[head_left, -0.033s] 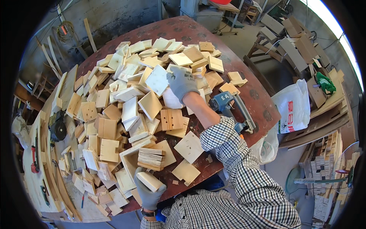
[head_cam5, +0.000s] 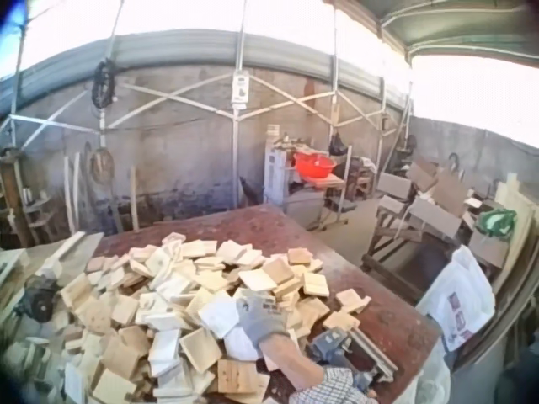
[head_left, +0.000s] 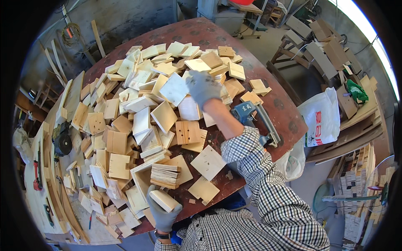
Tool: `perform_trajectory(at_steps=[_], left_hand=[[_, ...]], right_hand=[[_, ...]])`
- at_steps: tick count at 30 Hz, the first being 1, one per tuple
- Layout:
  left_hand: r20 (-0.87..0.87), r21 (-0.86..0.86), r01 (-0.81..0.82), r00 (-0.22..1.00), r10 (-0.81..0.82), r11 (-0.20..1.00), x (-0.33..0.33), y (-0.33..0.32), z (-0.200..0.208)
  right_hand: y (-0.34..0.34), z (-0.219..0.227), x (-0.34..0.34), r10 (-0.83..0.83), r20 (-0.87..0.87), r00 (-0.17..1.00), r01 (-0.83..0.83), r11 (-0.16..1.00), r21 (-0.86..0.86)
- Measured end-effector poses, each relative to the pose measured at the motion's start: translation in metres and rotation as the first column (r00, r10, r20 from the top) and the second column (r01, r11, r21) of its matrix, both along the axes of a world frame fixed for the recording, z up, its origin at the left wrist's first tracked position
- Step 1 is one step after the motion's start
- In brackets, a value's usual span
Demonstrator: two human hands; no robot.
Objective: The person assembles small wooden boxes by hand, picking up pre-cut wooden pieces from a pile, aligning them, and fitting them together. The person repeatedly handles multiple pieces, stacks them, and places completed boxes on the table.
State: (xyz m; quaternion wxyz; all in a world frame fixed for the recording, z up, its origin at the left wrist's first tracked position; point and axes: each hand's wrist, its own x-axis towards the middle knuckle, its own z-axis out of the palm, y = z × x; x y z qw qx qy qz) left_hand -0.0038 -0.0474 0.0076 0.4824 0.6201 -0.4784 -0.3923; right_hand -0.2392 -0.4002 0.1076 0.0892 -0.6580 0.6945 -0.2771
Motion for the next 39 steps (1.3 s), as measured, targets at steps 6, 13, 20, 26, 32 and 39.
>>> perform_trajectory(at_steps=[6, 13, 20, 26, 32, 39], left_hand=[[0.069, 0.026, 0.041, 0.997, -0.043, 0.999, 0.001, -0.001, -0.004], [0.045, 0.05, 0.036, 0.998, -0.038, 0.998, 0.001, -0.001, -0.001], [0.051, -0.004, 0.038, 0.998, -0.038, 0.999, 0.004, -0.002, -0.008], [0.096, 0.002, 0.042, 0.995, -0.042, 0.999, 0.006, 0.0, -0.008], [-0.007, -0.008, 0.031, 1.0, -0.031, 0.999, 0.004, 0.003, -0.012], [-0.039, -0.002, 0.042, 0.998, -0.042, 0.999, 0.002, 0.0, -0.011]], right_hand=[[-0.063, -0.004, -0.152, 0.186, -0.343, 0.921, -0.066, 0.941, 0.333], [-0.045, -0.03, -0.144, 0.276, -0.521, 0.808, -0.059, 0.917, 0.395], [-0.053, -0.047, -0.165, 0.34, -0.752, 0.565, -0.259, 0.938, 0.229], [-0.036, -0.024, -0.192, 0.416, -0.717, 0.559, -0.468, 0.872, 0.141], [-0.006, -0.025, -0.223, 0.388, -0.581, 0.716, -0.472, 0.882, 0.009], [-0.009, -0.044, -0.245, 0.351, -0.436, 0.828, -0.326, 0.936, 0.135]])
